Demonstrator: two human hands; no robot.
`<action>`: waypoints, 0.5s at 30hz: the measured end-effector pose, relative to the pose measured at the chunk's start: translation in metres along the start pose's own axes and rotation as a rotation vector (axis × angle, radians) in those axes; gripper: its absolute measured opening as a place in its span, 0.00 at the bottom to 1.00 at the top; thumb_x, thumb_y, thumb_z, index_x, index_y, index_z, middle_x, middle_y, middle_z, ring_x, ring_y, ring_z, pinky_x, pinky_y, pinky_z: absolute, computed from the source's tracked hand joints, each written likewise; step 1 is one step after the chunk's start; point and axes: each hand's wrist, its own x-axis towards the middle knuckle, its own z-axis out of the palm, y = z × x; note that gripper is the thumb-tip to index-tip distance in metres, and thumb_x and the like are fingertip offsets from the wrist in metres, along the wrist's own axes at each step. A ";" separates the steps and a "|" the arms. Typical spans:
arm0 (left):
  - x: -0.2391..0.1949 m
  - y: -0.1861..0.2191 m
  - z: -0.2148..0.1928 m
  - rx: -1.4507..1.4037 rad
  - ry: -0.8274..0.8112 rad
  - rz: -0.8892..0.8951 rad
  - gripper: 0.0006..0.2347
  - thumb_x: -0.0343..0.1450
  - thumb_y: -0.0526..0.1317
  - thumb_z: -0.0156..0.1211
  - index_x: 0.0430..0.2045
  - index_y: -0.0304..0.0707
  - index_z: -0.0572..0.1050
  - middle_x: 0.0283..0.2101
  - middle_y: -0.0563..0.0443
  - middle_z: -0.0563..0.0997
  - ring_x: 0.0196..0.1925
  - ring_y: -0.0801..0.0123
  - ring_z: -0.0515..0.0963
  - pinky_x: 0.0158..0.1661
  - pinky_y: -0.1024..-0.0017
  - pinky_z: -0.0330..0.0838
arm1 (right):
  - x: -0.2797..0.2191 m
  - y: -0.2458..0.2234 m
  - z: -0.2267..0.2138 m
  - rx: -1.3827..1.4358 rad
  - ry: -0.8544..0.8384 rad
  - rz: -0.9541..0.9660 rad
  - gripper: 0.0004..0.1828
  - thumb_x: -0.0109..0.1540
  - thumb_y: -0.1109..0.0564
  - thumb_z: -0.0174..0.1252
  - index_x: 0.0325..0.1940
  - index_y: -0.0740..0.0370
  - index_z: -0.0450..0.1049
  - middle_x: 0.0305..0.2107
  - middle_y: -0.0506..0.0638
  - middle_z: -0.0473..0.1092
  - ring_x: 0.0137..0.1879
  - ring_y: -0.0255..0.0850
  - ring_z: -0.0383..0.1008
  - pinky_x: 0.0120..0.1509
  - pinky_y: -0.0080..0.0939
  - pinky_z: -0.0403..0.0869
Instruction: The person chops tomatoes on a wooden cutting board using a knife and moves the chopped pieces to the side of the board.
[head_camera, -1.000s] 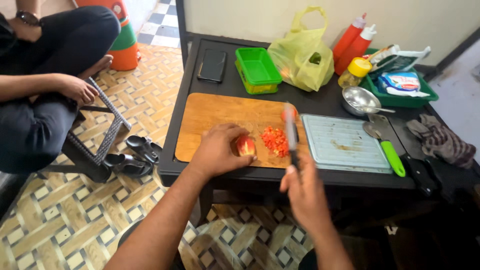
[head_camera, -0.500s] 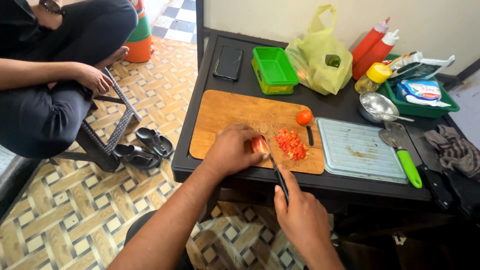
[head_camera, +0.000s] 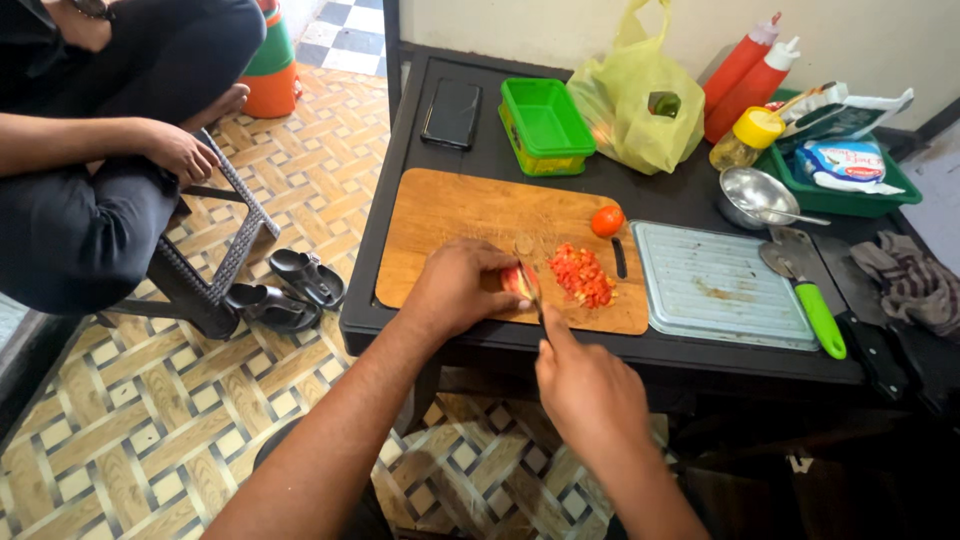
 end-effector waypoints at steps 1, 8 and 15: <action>0.001 0.000 0.000 0.006 -0.020 -0.016 0.24 0.54 0.52 0.79 0.40 0.41 0.85 0.42 0.45 0.85 0.48 0.51 0.81 0.51 0.59 0.73 | 0.006 -0.002 0.002 -0.021 0.002 -0.005 0.28 0.66 0.44 0.48 0.71 0.42 0.63 0.25 0.63 0.77 0.35 0.62 0.79 0.44 0.63 0.76; -0.001 0.004 -0.003 0.011 0.014 -0.020 0.22 0.54 0.51 0.78 0.38 0.41 0.85 0.43 0.47 0.85 0.49 0.51 0.81 0.52 0.59 0.73 | 0.009 0.004 0.006 0.032 0.061 -0.054 0.27 0.65 0.45 0.50 0.69 0.42 0.65 0.27 0.62 0.77 0.35 0.61 0.79 0.42 0.64 0.75; -0.001 0.011 -0.007 0.026 -0.021 -0.076 0.23 0.53 0.52 0.79 0.38 0.41 0.85 0.40 0.46 0.85 0.47 0.52 0.82 0.50 0.59 0.73 | -0.063 0.022 -0.004 -0.061 -0.092 0.073 0.32 0.64 0.41 0.48 0.75 0.31 0.61 0.22 0.59 0.76 0.33 0.57 0.80 0.42 0.58 0.78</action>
